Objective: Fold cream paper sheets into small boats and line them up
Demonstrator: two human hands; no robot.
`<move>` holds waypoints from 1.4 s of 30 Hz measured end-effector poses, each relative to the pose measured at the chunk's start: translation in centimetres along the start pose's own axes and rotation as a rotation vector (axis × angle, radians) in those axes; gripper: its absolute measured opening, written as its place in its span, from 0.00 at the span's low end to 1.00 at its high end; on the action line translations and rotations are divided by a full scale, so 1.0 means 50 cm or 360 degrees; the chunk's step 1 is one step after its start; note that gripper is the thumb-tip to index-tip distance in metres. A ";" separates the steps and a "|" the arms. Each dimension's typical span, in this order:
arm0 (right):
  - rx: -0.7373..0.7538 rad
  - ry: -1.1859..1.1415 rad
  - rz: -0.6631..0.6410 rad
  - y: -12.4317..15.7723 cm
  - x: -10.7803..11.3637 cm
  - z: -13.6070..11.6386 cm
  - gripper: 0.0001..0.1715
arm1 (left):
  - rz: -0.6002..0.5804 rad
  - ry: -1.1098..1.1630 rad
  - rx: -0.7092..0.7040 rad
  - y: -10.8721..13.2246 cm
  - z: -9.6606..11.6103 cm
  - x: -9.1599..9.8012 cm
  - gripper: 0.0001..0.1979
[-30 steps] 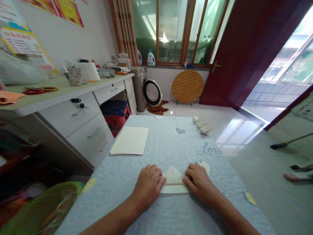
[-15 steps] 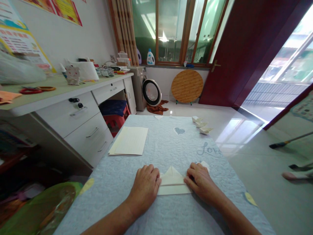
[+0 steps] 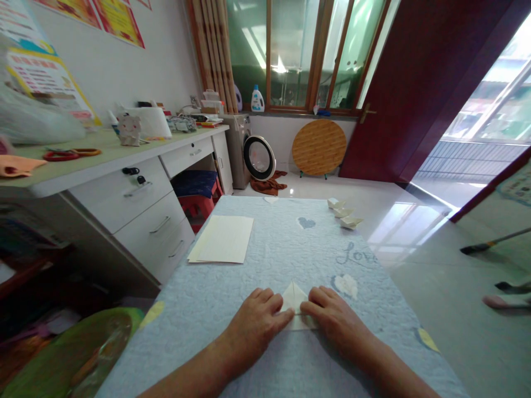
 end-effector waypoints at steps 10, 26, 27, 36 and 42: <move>0.0219 0.0363 -0.0068 0.014 0.008 -0.027 0.24 | -0.0034 -0.0074 -0.0083 0.010 0.016 -0.002 0.14; 0.0141 0.0583 0.0166 0.069 -0.007 -0.023 0.25 | -0.0071 -0.0336 -0.0027 0.074 0.018 -0.010 0.19; 0.0120 0.0589 0.0158 0.075 -0.005 -0.019 0.26 | -0.0081 -0.0343 -0.0017 0.074 0.019 -0.009 0.18; 0.0030 0.0586 0.0135 0.120 0.011 0.011 0.34 | -0.0205 -0.0419 0.0109 0.068 0.028 0.009 0.16; -0.0161 0.0290 -0.0016 0.098 0.045 0.000 0.25 | -0.0184 -0.0462 0.0129 0.074 0.028 0.004 0.15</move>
Point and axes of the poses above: each hand's wrist, its own y-axis away from the middle knuckle, its own x-axis out of the back of the hand, z = x × y, the point moved 1 cm from there along -y, towards the middle knuckle, and after that the axes turned 1 degree about x, right-handed, at the moved point
